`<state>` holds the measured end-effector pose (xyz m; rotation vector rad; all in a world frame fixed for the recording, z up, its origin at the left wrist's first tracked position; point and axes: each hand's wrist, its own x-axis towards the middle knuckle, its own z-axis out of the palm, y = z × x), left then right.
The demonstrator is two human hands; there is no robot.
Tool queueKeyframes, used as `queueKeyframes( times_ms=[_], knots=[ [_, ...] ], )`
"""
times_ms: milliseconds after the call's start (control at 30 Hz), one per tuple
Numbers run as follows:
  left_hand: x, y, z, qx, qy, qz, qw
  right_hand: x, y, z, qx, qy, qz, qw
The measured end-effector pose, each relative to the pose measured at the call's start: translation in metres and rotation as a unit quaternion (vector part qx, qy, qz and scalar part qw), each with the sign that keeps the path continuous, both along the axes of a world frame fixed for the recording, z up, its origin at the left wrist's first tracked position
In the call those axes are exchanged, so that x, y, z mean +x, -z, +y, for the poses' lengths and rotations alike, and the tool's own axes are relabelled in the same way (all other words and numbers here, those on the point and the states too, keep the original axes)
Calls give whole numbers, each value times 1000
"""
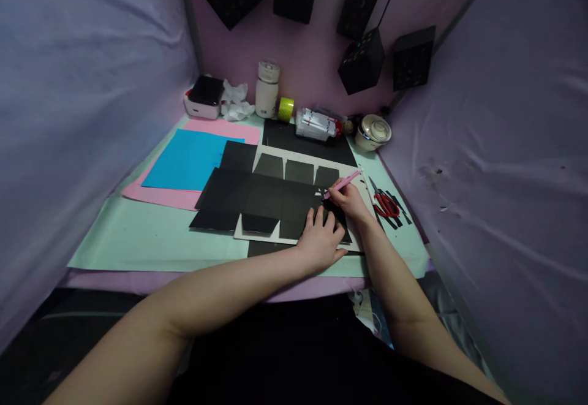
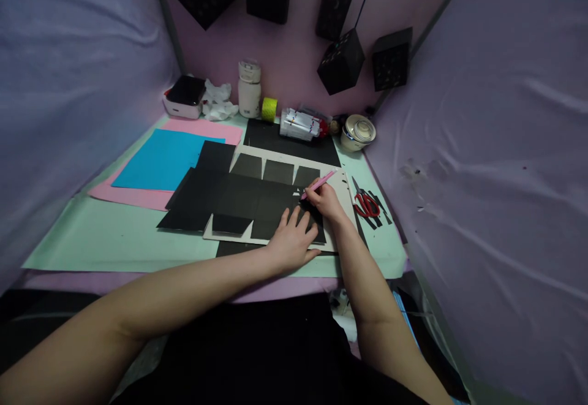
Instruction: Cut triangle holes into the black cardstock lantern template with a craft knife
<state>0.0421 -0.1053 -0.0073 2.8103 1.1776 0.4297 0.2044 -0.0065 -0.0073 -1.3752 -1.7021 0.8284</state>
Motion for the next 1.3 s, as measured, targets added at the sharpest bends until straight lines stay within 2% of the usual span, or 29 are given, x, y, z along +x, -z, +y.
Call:
queueKeyframes(
  times_ms=[200,400,1000,1300],
  knots=[
    [-1,-3,0,-6,3,2,1000,-2,-2,-1,-3,6,7,1000],
    [-1,-4,0,-16,3,3,1000,-7,-9,-7,-33,8,59,998],
    [-1,-4,-1,-10,0,5,1000,-7,-12,-9,-20,-21,16,999],
    [-1,-3,0,-8,-1,2,1000,-9,-14,-9,0,-1,-8,1000]
  ],
)
